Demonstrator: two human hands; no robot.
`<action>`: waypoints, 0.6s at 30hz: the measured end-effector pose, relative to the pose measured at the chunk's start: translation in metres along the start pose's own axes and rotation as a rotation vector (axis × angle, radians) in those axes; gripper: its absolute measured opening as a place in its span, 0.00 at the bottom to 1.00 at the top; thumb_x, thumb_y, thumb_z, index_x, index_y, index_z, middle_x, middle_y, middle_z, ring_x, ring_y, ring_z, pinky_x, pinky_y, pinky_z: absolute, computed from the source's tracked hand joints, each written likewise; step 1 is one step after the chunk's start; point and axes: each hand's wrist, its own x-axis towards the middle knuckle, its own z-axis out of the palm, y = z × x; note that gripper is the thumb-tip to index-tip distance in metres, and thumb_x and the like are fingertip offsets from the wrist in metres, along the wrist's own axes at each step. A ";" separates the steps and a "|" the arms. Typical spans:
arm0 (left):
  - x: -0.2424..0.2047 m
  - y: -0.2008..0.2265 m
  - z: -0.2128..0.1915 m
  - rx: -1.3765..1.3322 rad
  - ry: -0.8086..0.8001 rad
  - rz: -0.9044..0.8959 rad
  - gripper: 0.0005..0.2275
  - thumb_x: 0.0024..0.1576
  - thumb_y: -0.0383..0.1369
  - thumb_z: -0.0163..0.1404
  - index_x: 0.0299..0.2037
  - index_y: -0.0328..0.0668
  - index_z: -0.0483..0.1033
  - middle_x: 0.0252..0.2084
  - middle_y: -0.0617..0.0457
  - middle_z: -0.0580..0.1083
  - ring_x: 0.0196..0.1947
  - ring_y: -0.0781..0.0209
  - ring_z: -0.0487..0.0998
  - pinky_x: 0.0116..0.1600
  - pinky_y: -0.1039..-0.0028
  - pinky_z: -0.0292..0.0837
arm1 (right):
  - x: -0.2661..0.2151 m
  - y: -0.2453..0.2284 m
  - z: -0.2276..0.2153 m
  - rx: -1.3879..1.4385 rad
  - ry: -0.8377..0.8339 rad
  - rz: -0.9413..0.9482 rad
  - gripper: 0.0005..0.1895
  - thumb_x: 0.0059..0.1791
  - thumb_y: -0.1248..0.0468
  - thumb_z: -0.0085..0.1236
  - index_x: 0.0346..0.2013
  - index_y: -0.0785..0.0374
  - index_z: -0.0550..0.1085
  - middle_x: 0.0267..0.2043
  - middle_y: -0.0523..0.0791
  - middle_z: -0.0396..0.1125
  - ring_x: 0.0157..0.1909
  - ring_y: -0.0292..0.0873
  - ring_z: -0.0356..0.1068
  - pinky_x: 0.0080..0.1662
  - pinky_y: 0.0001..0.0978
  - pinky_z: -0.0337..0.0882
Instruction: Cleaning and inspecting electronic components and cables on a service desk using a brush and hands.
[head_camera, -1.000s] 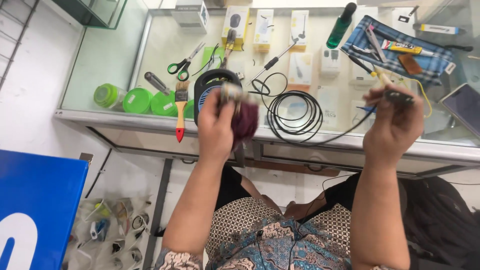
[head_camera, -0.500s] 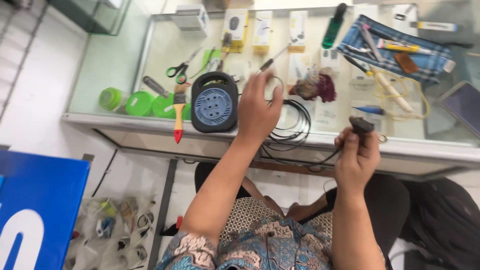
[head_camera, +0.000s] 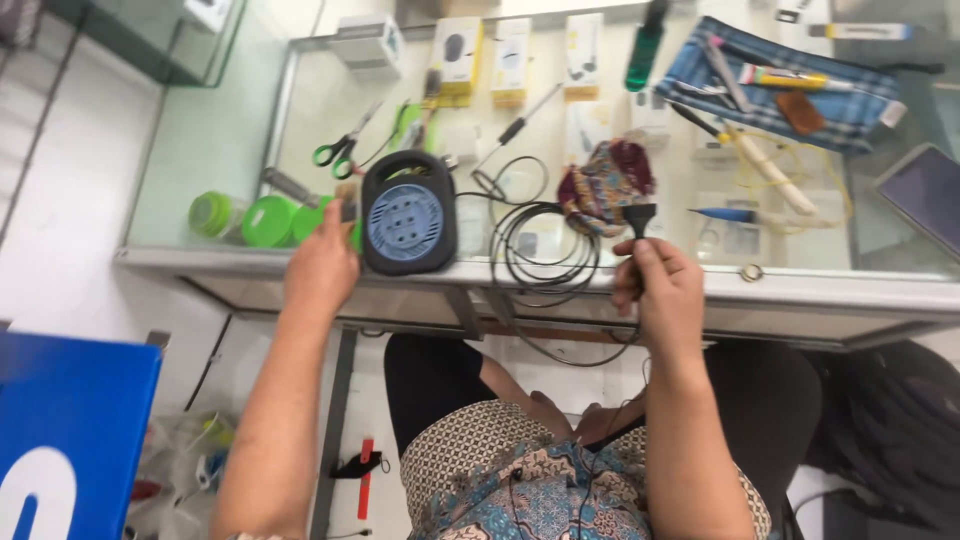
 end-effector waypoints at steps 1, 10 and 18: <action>-0.004 -0.004 -0.002 0.000 -0.007 0.019 0.28 0.57 0.23 0.47 0.70 0.36 0.55 0.40 0.28 0.75 0.40 0.25 0.80 0.46 0.39 0.75 | -0.001 0.002 -0.001 0.002 0.020 -0.002 0.13 0.59 0.63 0.47 0.41 0.68 0.76 0.19 0.50 0.64 0.14 0.41 0.67 0.15 0.28 0.67; -0.120 0.071 -0.078 -1.447 0.006 0.140 0.27 0.50 0.28 0.40 0.60 0.19 0.70 0.35 0.37 0.72 0.37 0.51 0.78 0.43 0.63 0.81 | -0.002 -0.024 0.006 0.102 -0.061 0.053 0.14 0.58 0.65 0.46 0.42 0.75 0.75 0.19 0.53 0.67 0.13 0.41 0.67 0.14 0.22 0.64; -0.083 0.212 0.000 -1.271 0.158 0.380 0.13 0.58 0.38 0.53 0.43 0.39 0.86 0.30 0.47 0.81 0.29 0.61 0.81 0.37 0.71 0.77 | -0.004 -0.013 0.001 0.077 -0.033 0.009 0.15 0.59 0.65 0.44 0.43 0.74 0.76 0.16 0.52 0.67 0.12 0.39 0.64 0.14 0.22 0.62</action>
